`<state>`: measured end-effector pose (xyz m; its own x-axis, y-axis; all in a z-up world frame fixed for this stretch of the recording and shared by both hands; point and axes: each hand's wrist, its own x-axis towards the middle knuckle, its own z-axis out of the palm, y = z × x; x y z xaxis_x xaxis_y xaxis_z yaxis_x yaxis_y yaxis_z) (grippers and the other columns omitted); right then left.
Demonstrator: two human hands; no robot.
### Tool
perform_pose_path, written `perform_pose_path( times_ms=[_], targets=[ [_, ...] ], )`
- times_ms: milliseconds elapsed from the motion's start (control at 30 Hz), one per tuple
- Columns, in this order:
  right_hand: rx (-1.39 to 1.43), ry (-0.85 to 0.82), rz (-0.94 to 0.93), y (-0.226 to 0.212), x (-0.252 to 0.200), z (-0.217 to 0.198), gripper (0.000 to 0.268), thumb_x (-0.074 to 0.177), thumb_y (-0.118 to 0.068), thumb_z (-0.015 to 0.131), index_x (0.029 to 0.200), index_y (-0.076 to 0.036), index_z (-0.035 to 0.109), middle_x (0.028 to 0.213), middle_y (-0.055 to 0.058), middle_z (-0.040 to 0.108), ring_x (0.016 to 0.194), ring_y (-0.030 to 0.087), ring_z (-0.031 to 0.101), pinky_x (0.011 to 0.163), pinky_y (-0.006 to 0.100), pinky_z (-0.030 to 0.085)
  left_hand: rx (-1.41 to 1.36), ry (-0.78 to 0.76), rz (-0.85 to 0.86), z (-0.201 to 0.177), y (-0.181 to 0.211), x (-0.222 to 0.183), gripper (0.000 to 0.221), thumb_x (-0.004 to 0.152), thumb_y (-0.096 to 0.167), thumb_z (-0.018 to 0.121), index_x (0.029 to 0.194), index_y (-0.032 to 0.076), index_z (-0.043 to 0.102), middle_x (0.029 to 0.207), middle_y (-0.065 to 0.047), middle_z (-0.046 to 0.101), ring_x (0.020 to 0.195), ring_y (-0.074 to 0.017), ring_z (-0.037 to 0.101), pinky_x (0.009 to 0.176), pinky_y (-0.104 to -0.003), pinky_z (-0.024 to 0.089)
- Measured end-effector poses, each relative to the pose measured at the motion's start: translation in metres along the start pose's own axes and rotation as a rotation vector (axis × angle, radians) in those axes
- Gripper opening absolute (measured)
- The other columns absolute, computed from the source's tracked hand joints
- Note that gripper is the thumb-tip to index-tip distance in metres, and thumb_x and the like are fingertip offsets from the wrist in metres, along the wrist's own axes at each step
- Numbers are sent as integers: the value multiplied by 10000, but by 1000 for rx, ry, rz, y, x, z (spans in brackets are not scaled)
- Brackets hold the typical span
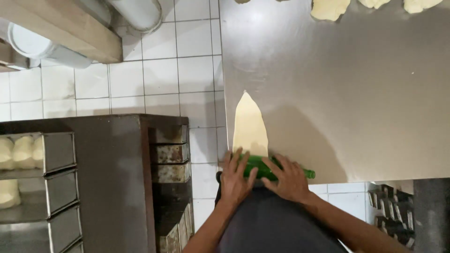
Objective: Rolling and shaping portions of bread dough using a bottle as a rolling pin and placing them into metal loaf pans.
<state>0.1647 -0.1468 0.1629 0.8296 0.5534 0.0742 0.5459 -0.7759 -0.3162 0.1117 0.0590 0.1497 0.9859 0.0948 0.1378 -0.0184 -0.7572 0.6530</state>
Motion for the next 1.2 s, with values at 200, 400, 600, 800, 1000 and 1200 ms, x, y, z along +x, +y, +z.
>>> perform_pose_path(
  times_ms=[200,400,600,800,1000,1200],
  targets=[
    [163,-445,65,-24,5,-38,826,723,-585,817,1443,-285,545,1374,151,551,1133,346,623,847,492,563,-189,-179,-158,-31,4,-61,623,904,228,795,1456,101,537,1521,-197,447,1465,-499,337,1109,-574,434],
    [215,-470,101,0,57,-20,818,759,-614,788,1424,-214,530,1408,115,531,1192,347,603,984,499,499,-198,-84,-76,-25,-15,4,621,900,176,771,1475,155,537,1591,-233,364,1485,-476,317,1156,-589,385],
    [-22,183,-188,29,161,21,536,989,-370,611,1482,-174,537,1499,172,532,1338,354,527,1156,533,294,212,154,39,-2,-42,144,557,974,244,675,1493,110,524,1573,-219,420,1482,-459,377,1223,-643,332],
    [153,-88,78,52,281,9,356,998,-411,577,1154,-142,748,1105,113,731,929,324,694,815,473,553,154,-87,-439,-16,-57,268,381,958,431,595,1034,95,757,1096,-145,737,1071,-372,679,909,-508,556],
    [114,-334,158,54,283,-12,472,1043,-508,496,1027,-143,794,1056,131,728,924,362,698,793,485,560,135,-364,-689,-32,-55,288,630,937,657,489,1057,113,782,1098,-177,750,1067,-387,695,954,-482,539],
    [75,-218,86,9,103,-5,437,978,-474,548,1253,-174,709,1184,103,681,959,323,705,796,486,572,574,106,-25,-19,-34,114,727,898,713,524,1343,154,655,1373,-228,641,1321,-439,519,1039,-617,383]
  ],
)
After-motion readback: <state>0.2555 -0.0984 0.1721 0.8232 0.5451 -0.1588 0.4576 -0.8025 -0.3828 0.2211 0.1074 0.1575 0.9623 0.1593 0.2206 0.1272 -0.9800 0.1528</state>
